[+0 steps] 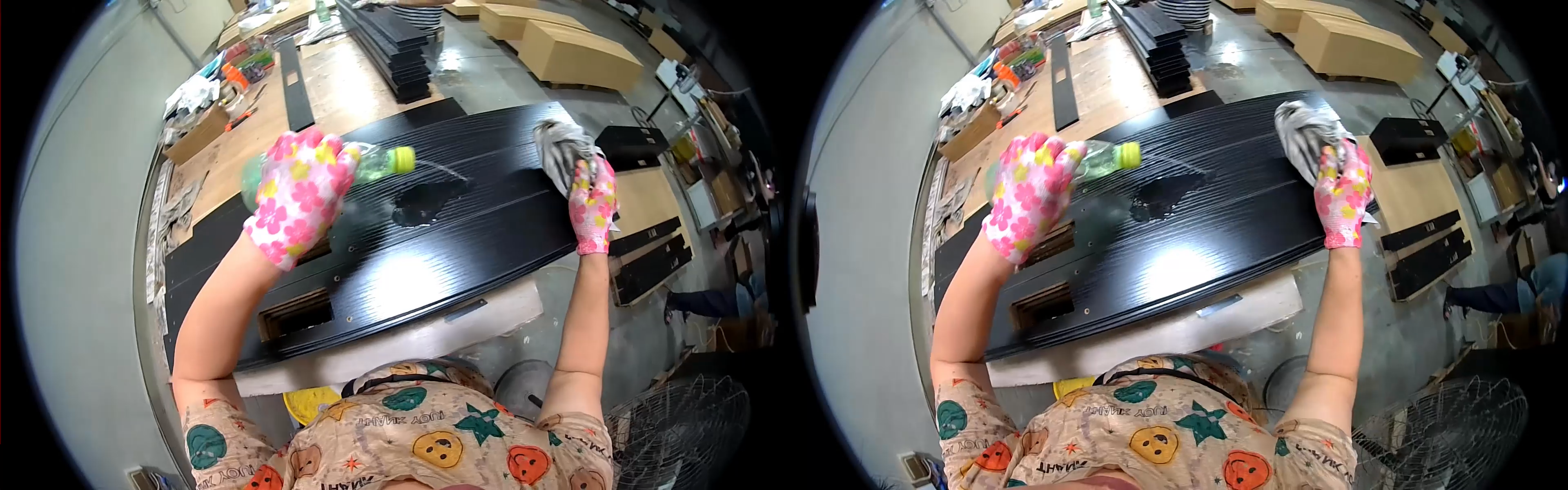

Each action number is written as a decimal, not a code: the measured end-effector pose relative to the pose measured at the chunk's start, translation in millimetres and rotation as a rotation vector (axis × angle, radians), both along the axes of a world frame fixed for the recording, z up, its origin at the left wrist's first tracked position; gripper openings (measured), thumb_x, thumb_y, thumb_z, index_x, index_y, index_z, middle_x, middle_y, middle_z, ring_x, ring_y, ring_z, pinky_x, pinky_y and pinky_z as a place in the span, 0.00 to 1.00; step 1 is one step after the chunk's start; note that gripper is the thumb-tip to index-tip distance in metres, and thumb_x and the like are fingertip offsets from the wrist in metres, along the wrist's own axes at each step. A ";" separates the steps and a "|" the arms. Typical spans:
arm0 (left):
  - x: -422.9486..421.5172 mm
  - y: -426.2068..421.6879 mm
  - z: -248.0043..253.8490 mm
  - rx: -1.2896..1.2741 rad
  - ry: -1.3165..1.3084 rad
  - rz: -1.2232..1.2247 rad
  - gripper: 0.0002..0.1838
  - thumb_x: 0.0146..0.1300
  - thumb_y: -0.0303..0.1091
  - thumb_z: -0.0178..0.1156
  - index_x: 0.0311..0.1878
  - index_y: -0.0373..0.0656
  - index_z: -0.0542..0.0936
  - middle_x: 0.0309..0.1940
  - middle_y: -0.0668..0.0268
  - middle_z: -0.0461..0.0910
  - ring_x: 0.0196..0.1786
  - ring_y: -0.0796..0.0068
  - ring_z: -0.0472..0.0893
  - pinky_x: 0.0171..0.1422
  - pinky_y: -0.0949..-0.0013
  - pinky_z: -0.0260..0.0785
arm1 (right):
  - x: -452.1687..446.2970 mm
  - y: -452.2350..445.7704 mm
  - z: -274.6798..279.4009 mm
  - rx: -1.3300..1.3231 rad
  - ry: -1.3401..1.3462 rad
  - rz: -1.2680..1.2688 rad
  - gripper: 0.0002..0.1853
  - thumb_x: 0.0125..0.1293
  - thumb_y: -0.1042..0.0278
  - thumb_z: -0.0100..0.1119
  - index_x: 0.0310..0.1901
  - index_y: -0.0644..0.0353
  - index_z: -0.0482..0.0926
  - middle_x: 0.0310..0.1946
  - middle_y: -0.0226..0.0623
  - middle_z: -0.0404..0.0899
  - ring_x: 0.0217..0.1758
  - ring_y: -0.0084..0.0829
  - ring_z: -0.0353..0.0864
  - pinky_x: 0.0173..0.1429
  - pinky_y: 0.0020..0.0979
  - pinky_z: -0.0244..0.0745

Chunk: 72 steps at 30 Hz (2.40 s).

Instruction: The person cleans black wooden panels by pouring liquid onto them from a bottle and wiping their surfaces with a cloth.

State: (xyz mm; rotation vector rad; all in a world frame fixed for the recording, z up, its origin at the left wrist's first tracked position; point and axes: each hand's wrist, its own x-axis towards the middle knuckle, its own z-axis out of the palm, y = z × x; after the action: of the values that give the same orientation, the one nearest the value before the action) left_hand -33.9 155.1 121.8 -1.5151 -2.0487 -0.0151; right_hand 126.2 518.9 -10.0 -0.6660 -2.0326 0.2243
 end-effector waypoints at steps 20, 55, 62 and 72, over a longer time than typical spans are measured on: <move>34.6 -35.4 6.6 -0.045 -0.025 -0.129 0.27 0.40 0.27 0.68 0.50 0.45 0.78 0.34 0.64 0.76 0.38 0.59 0.75 0.39 0.56 0.66 | 1.6 -3.7 12.0 -0.268 0.072 -0.063 0.22 0.68 0.55 0.56 0.55 0.64 0.76 0.50 0.53 0.79 0.55 0.50 0.77 0.59 0.41 0.71; -167.2 -224.8 -149.1 1.095 -1.037 0.100 0.25 0.72 0.36 0.51 0.68 0.34 0.65 0.66 0.59 0.68 0.68 0.68 0.68 0.73 0.65 0.57 | 30.7 -80.3 50.8 0.176 -0.692 -0.112 0.13 0.62 0.67 0.51 0.45 0.56 0.81 0.41 0.41 0.82 0.38 0.40 0.83 0.39 0.37 0.80; -185.4 -244.7 -169.6 0.982 -0.850 0.121 0.24 0.75 0.39 0.41 0.67 0.37 0.68 0.67 0.54 0.65 0.68 0.60 0.67 0.71 0.61 0.60 | 12.0 -218.5 7.8 0.941 -0.708 0.214 0.21 0.69 0.58 0.45 0.49 0.68 0.79 0.48 0.49 0.81 0.52 0.44 0.81 0.51 0.47 0.79; -171.4 -242.2 -157.9 0.934 -0.759 0.155 0.24 0.74 0.40 0.46 0.67 0.36 0.69 0.65 0.55 0.68 0.65 0.64 0.71 0.70 0.62 0.61 | -80.4 -191.9 36.0 0.425 -0.597 0.400 0.11 0.66 0.63 0.49 0.34 0.57 0.81 0.33 0.45 0.81 0.35 0.43 0.82 0.42 0.42 0.79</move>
State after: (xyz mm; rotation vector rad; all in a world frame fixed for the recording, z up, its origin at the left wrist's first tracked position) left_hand -205.3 -87.1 -36.1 -0.7776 -2.1474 -1.4512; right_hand 45.8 327.0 26.0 -0.0446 -2.6653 -0.2042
